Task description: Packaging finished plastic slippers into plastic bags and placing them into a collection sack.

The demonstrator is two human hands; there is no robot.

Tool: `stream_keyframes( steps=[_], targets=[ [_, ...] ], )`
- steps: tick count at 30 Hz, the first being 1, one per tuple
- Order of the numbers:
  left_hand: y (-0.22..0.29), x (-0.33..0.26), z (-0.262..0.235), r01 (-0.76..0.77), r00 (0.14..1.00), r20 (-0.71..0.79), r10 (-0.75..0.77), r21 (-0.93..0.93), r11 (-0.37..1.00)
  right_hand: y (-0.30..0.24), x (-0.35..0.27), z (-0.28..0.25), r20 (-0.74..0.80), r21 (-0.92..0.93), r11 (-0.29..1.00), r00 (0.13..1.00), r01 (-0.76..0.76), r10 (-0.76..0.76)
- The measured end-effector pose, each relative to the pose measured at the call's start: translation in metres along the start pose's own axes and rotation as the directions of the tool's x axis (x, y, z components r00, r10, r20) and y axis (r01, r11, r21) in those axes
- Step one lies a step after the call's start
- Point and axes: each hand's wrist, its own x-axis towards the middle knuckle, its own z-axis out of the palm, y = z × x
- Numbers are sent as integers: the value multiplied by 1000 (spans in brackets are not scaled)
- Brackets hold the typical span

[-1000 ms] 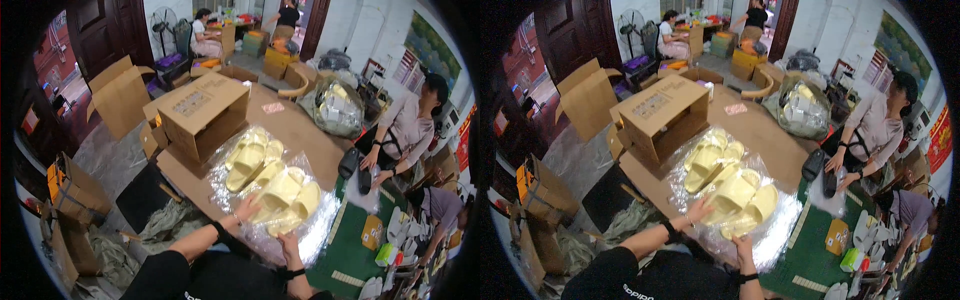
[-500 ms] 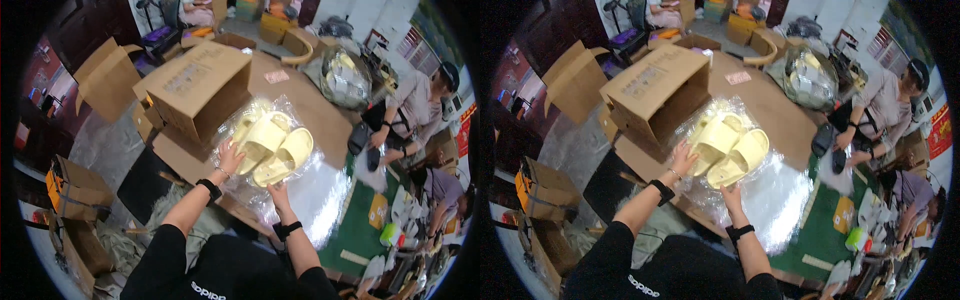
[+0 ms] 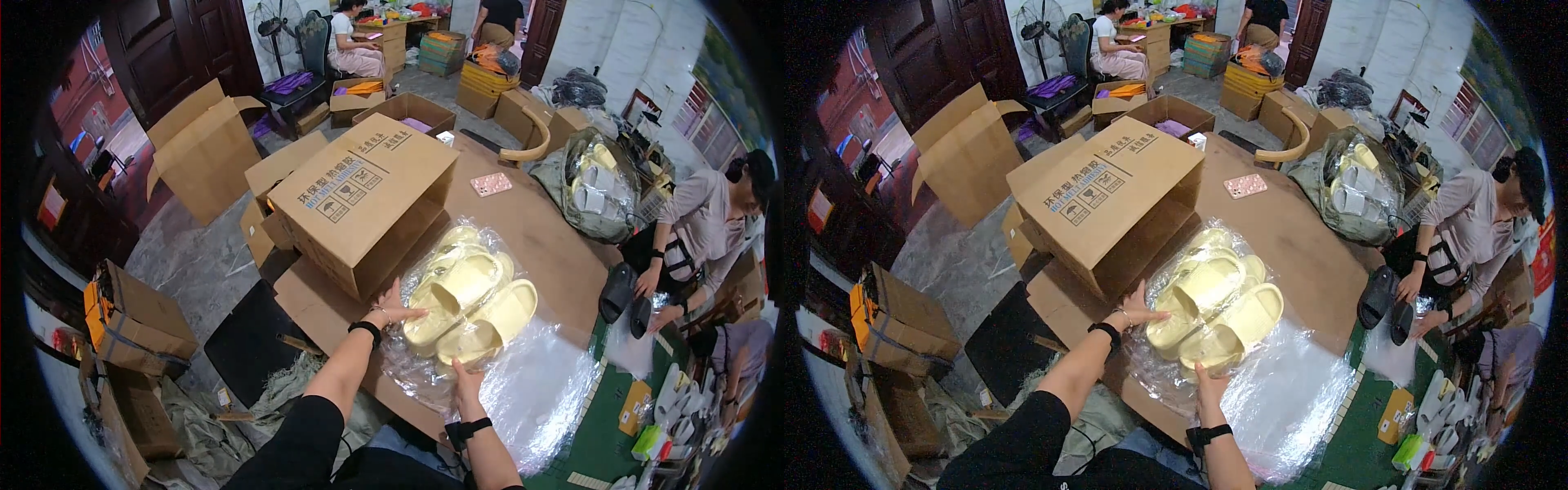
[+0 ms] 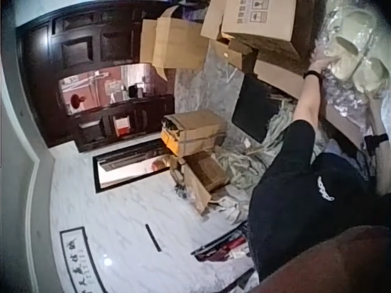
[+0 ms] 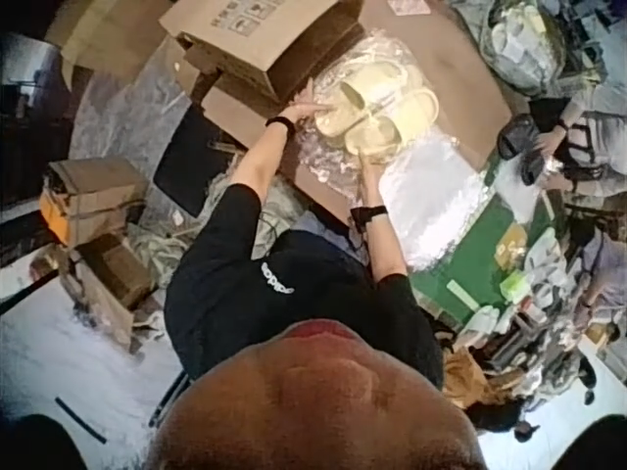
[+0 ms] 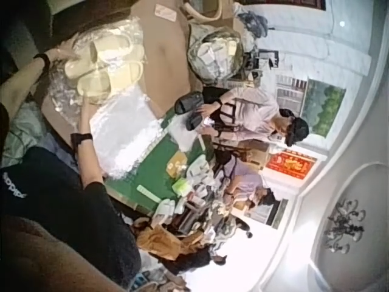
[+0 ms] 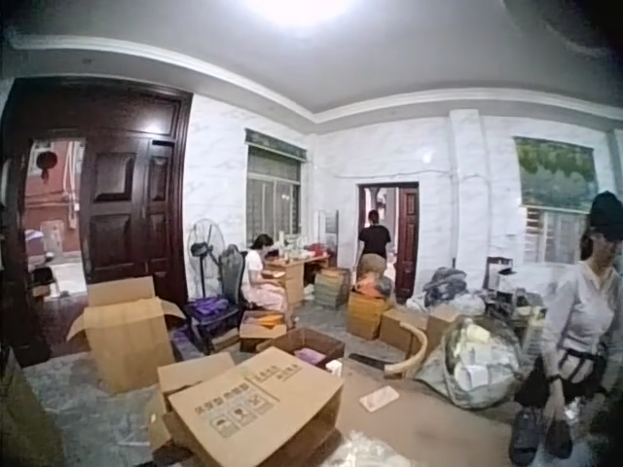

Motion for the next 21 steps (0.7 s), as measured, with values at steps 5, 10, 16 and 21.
stream_keyframes(
  steps=[5, 10, 16, 21],
  targets=[
    [-13, 19, 9, -24, 998, 51, 23, 18, 1000, -3, -10, -9, 336, 342, 879, 917, -331, 215],
    [-32, 30, 18, -26, 999, 39, 28, -50, 998, -47, -31, -6, 434, 266, 854, 847, -447, 308],
    [74, -45, 12, 158, 952, 307, 6, -507, 847, -36, -11, -33, 395, 212, 909, 882, -358, 255],
    [-5, -8, 14, 183, 968, 242, -66, -503, 845, -45, -25, 9, 373, -8, 929, 860, -371, 347]
  ],
)
